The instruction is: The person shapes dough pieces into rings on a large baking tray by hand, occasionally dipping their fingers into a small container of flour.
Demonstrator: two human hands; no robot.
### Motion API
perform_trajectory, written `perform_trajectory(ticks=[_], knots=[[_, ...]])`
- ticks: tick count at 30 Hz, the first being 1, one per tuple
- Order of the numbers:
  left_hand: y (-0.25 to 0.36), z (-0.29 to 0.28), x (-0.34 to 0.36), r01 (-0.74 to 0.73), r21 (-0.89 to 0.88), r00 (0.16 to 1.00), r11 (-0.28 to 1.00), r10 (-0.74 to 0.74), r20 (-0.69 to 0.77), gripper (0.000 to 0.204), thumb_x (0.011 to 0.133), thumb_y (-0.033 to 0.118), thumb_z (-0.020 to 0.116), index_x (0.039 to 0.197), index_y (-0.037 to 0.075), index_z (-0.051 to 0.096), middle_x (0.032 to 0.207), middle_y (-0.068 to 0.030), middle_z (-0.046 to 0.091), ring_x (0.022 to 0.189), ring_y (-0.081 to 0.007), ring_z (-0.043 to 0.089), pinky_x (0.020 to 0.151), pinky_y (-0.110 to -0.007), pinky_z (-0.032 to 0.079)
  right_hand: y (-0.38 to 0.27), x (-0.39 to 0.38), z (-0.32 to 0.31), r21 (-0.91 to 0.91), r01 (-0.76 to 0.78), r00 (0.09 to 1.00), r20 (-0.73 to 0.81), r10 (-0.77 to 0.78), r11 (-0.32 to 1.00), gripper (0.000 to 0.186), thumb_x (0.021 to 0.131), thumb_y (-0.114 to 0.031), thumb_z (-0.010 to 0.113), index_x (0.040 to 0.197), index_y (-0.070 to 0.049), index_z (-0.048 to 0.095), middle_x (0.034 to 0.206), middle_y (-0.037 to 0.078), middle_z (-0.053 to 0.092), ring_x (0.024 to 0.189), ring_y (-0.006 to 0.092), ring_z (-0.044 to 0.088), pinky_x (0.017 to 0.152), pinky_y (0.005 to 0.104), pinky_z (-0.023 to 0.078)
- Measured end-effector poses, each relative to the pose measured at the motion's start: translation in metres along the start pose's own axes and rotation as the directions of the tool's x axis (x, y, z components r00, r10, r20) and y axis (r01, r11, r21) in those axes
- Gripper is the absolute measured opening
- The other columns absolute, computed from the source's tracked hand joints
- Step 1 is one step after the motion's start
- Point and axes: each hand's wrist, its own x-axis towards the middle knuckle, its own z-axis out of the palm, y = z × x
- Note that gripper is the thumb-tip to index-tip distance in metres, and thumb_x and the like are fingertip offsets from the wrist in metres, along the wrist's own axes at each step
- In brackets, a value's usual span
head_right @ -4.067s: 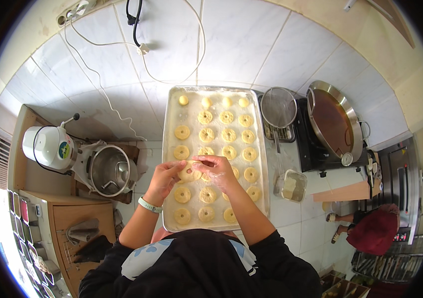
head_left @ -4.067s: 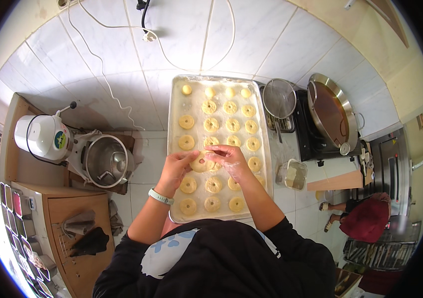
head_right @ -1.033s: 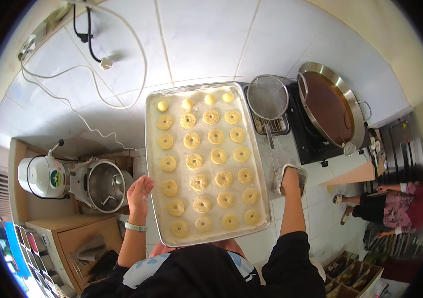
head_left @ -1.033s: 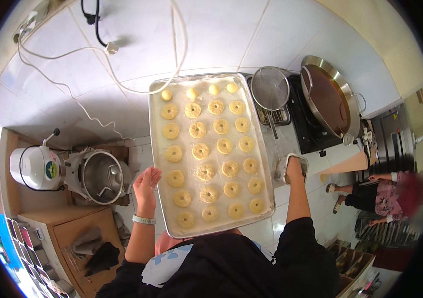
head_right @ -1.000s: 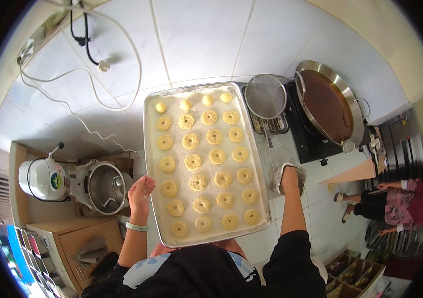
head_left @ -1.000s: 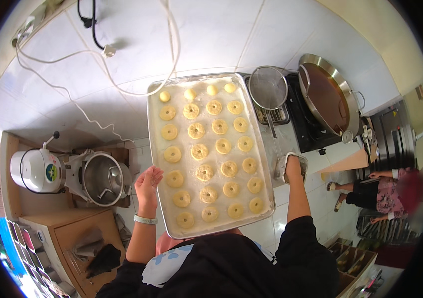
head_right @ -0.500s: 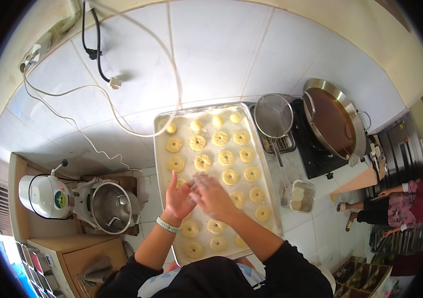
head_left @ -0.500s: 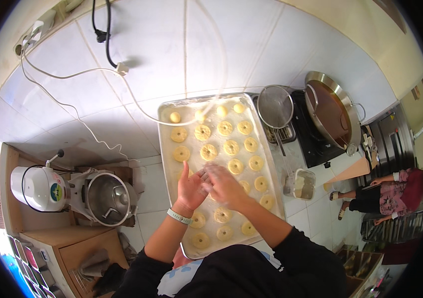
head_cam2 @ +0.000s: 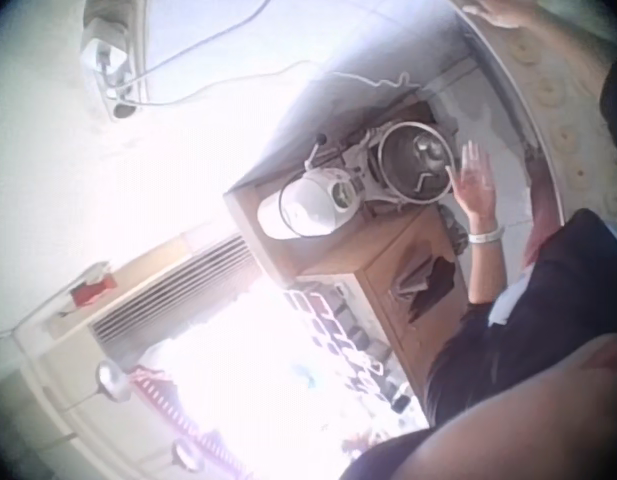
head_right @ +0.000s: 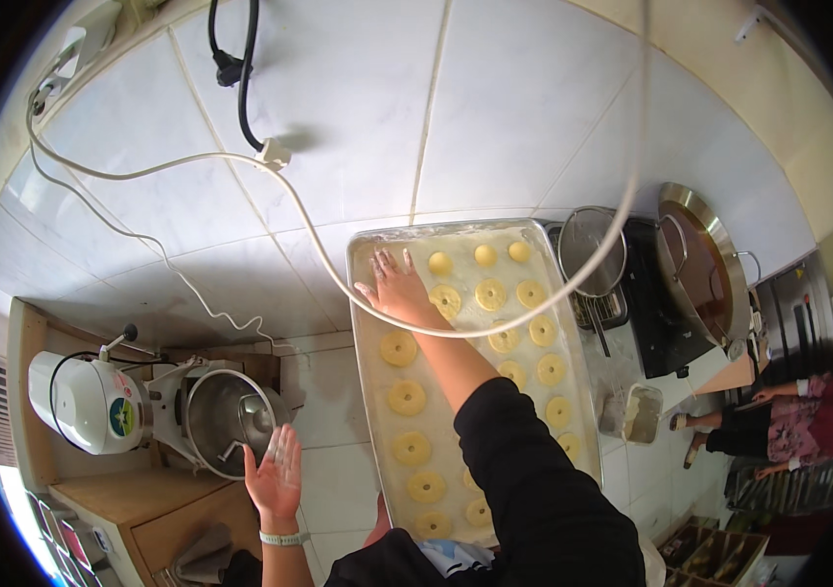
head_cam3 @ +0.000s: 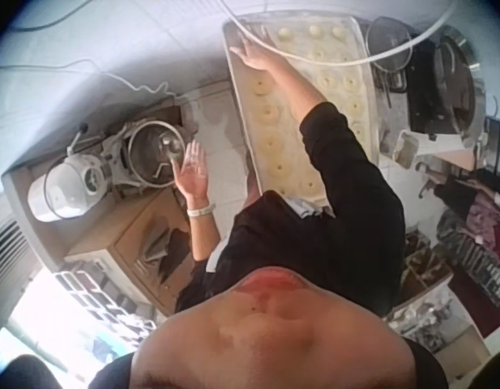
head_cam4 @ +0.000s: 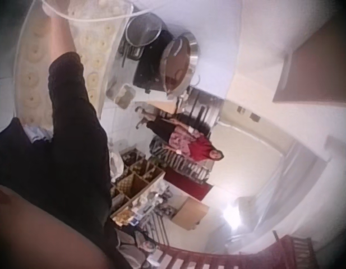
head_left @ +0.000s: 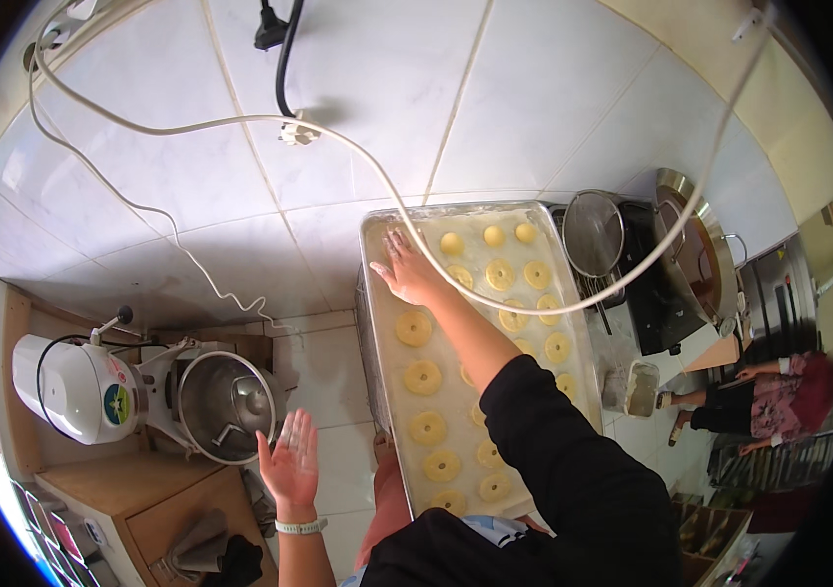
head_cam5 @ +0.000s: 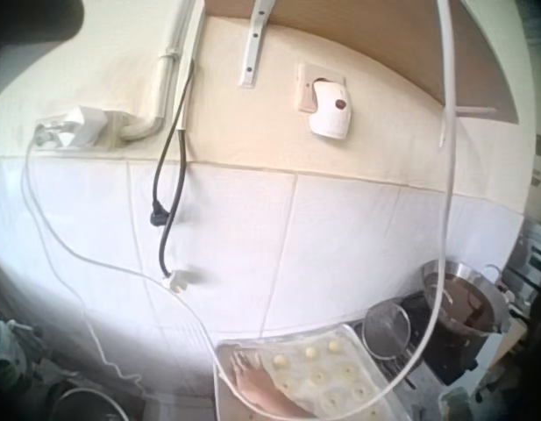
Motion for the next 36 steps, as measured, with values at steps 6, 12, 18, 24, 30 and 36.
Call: perform_trajectory(ticks=[6, 12, 18, 24, 30, 36], knots=[[0.026, -0.044, -0.016, -0.026, 0.030, 0.988, 0.999, 0.030, -0.151, 0.066, 0.091, 0.041, 0.048, 0.132, -0.008, 0.031, 0.133, -0.0178, 0.041, 0.126, -0.0274, 0.038, 0.106, -0.037, 0.031, -0.015, 0.009, 0.004, -0.125, 0.016, 0.993, 0.117, -0.001, 0.992, 0.064, 0.095, -0.046, 0.013, 0.141, -0.002, 0.017, 0.149, 0.010, 0.015, 0.138, 0.0217, 0.013, 0.112, 0.0469, 0.007], [0.023, -0.041, -0.002, -0.006, 0.068, 0.990, 0.998, 0.015, -0.140, 0.057, 0.092, 0.035, 0.046, 0.131, -0.006, 0.033, 0.130, -0.0165, 0.045, 0.124, -0.0266, 0.041, 0.104, -0.036, 0.034, 0.009, 0.019, 0.005, 0.168, -0.053, 0.979, -0.184, 0.084, 0.984, 0.048, 0.083, -0.013, 0.045, 0.130, -0.002, 0.039, 0.129, 0.015, 0.044, 0.121, 0.0274, 0.040, 0.109, 0.0475, 0.016], [0.029, -0.039, 0.006, 0.009, 0.128, 0.985, 0.992, 0.013, -0.170, 0.052, 0.093, 0.033, 0.045, 0.128, -0.005, 0.037, 0.128, -0.0164, 0.047, 0.123, -0.0272, 0.043, 0.103, -0.037, 0.035, 0.011, 0.018, -0.002, 0.243, -0.066, 0.951, -0.280, 0.135, 0.968, 0.025, 0.075, -0.006, 0.056, 0.096, -0.015, 0.066, 0.092, 0.004, 0.058, 0.094, 0.0238, 0.054, 0.093, 0.0436, 0.033], [0.028, -0.044, 0.007, 0.032, 0.119, 0.985, 0.992, -0.012, -0.171, 0.053, 0.092, 0.032, 0.046, 0.128, -0.005, 0.036, 0.130, -0.0170, 0.045, 0.125, -0.0278, 0.040, 0.105, -0.037, 0.032, 0.007, 0.016, -0.009, 0.159, -0.097, 0.965, -0.227, 0.132, 0.983, 0.022, 0.077, -0.010, 0.058, 0.095, -0.018, 0.067, 0.101, 0.004, 0.055, 0.104, 0.0218, 0.048, 0.092, 0.0455, 0.031], [0.026, -0.026, 0.019, 0.065, 0.185, 0.991, 0.981, -0.041, -0.129, 0.053, 0.092, 0.031, 0.046, 0.129, -0.006, 0.035, 0.131, -0.0173, 0.043, 0.126, -0.0284, 0.038, 0.106, -0.038, 0.031, 0.007, 0.017, -0.011, 0.095, -0.156, 0.970, -0.171, 0.171, 0.983, 0.029, 0.074, -0.017, 0.062, 0.102, -0.013, 0.065, 0.132, 0.009, 0.040, 0.120, 0.0255, 0.038, 0.098, 0.0591, 0.028], [-0.029, 0.014, 0.008, 0.086, 0.371, 0.986, 0.925, -0.025, -0.168, 0.051, 0.093, 0.033, 0.045, 0.126, -0.006, 0.039, 0.124, -0.0164, 0.050, 0.120, -0.0294, 0.045, 0.104, -0.040, 0.032, 0.017, 0.007, -0.027, 0.003, -0.104, 0.989, -0.104, 0.104, 0.995, 0.031, 0.078, -0.020, 0.059, 0.100, 0.003, 0.061, 0.124, 0.020, 0.042, 0.120, 0.0298, 0.037, 0.093, 0.0581, 0.032]])
